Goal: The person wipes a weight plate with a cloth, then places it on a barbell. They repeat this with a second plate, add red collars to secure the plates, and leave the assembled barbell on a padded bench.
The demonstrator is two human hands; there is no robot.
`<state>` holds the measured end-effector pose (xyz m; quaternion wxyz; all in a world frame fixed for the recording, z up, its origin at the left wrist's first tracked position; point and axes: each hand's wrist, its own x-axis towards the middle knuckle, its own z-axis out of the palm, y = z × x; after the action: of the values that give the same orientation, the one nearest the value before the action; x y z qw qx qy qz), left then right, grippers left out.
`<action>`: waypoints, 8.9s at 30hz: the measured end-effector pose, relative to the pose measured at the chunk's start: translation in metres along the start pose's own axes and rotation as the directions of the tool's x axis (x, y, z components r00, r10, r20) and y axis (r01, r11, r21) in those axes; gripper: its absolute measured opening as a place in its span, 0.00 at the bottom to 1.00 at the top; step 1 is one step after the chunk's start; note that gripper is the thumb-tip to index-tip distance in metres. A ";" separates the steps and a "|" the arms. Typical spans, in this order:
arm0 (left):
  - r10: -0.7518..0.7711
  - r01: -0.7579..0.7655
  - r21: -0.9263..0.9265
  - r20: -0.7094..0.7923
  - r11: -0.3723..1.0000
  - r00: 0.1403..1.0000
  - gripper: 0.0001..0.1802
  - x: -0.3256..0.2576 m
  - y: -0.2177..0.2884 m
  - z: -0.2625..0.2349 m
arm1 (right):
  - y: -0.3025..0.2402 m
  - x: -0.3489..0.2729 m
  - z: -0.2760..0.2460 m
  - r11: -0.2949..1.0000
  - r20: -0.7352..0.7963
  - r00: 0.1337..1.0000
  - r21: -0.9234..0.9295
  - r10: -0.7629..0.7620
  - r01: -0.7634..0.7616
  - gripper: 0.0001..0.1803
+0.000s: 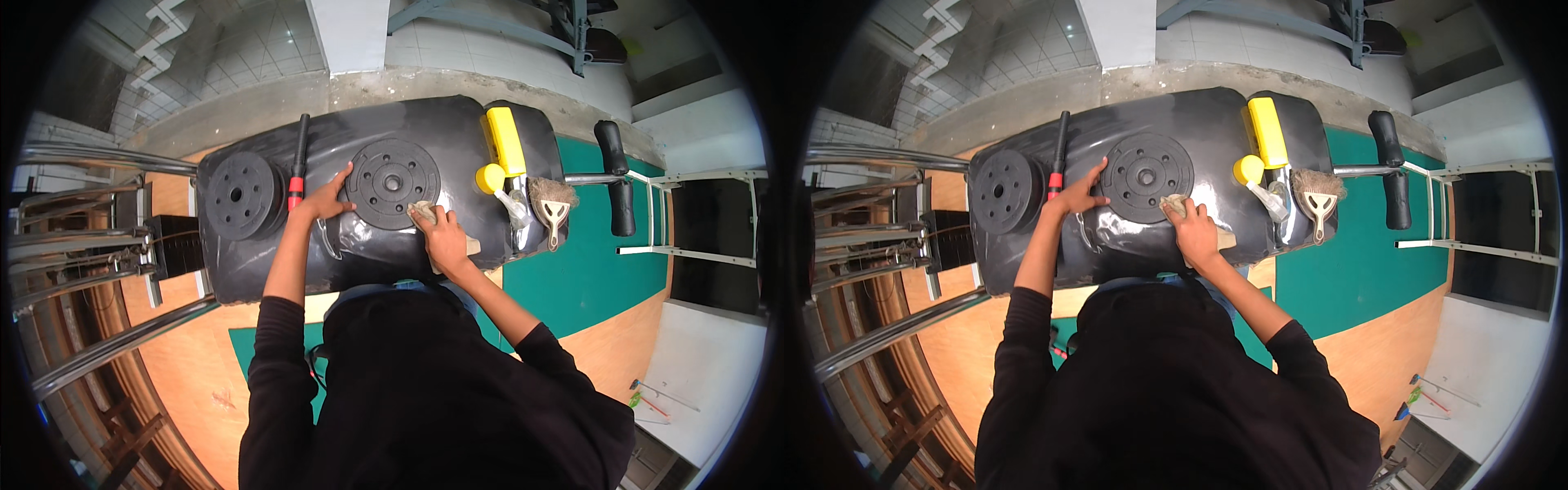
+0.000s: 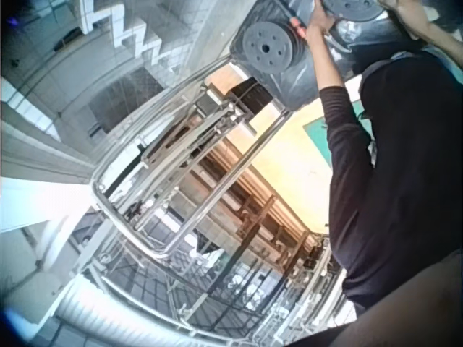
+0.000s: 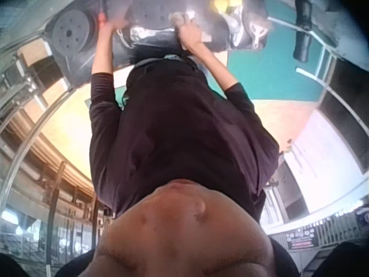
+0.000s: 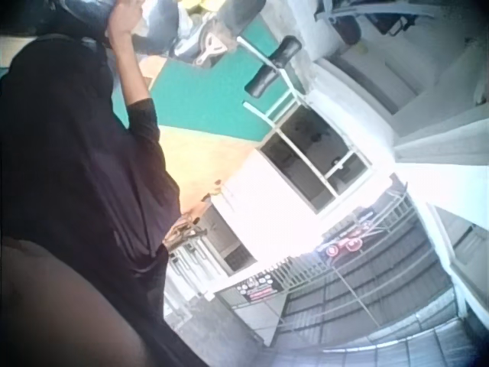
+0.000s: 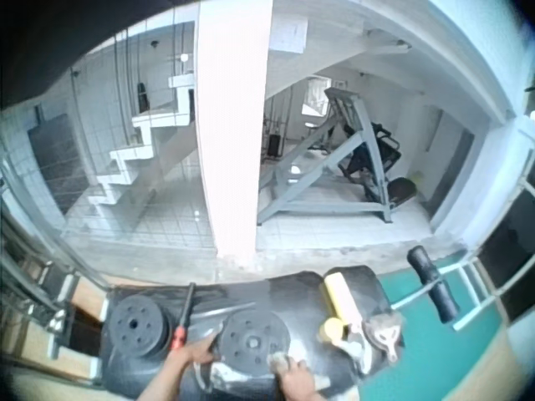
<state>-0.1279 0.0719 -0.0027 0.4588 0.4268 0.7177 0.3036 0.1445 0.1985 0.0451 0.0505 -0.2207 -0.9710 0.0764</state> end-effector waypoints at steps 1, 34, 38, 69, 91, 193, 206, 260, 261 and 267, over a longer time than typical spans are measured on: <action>0.004 -0.002 -0.084 0.024 0.996 1.000 0.55 -0.003 0.001 -0.002 | -0.003 -0.001 0.001 0.998 0.007 0.998 0.010 -0.063 0.063 0.25; -0.120 0.111 -0.183 -0.040 0.977 0.992 0.32 0.001 0.012 -0.011 | -0.021 0.070 0.016 0.962 -0.054 0.960 -0.047 -0.273 0.271 0.20; -0.134 0.118 -0.224 -0.057 0.967 0.989 0.32 0.002 0.009 -0.006 | -0.002 0.101 0.002 0.989 -0.077 0.987 -0.050 -0.143 0.139 0.20; -0.113 0.103 -0.161 -0.057 0.982 0.992 0.36 0.001 0.012 -0.002 | -0.043 0.124 0.003 0.995 0.252 0.968 -0.091 -0.012 0.036 0.18; -0.027 0.007 -0.169 -0.112 0.986 0.993 0.62 -0.004 0.002 0.012 | -0.053 0.132 0.052 0.980 -0.033 0.995 -0.175 -0.098 0.091 0.23; -0.856 0.092 -0.956 -0.203 0.278 0.476 0.57 -0.054 0.083 0.137 | 0.022 0.129 0.016 0.714 0.522 0.843 0.542 0.127 -0.443 0.44; -0.820 -0.127 -0.983 -0.183 0.135 0.542 0.41 -0.193 0.069 0.082 | -0.126 0.078 -0.064 0.712 0.391 0.920 0.642 0.015 -0.285 0.31; -0.634 0.604 -0.198 -0.302 0.772 0.712 0.48 -0.259 -0.060 -0.169 | -0.192 0.081 0.042 0.764 0.494 0.779 0.303 0.385 -0.569 0.28; -0.621 0.619 -0.083 -0.222 0.781 0.752 0.48 -0.264 -0.054 -0.166 | -0.188 0.066 0.042 0.748 0.513 0.766 0.310 0.389 -0.587 0.27; -0.509 0.500 0.106 0.087 0.860 0.857 0.49 -0.252 -0.052 -0.097 | -0.160 0.001 0.040 0.707 0.521 0.735 0.309 0.434 -0.636 0.22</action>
<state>-0.1805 -0.1802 0.0930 0.5446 0.2583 0.7890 0.1195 0.0709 0.0517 0.0329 -0.1281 -0.4590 -0.8002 0.3641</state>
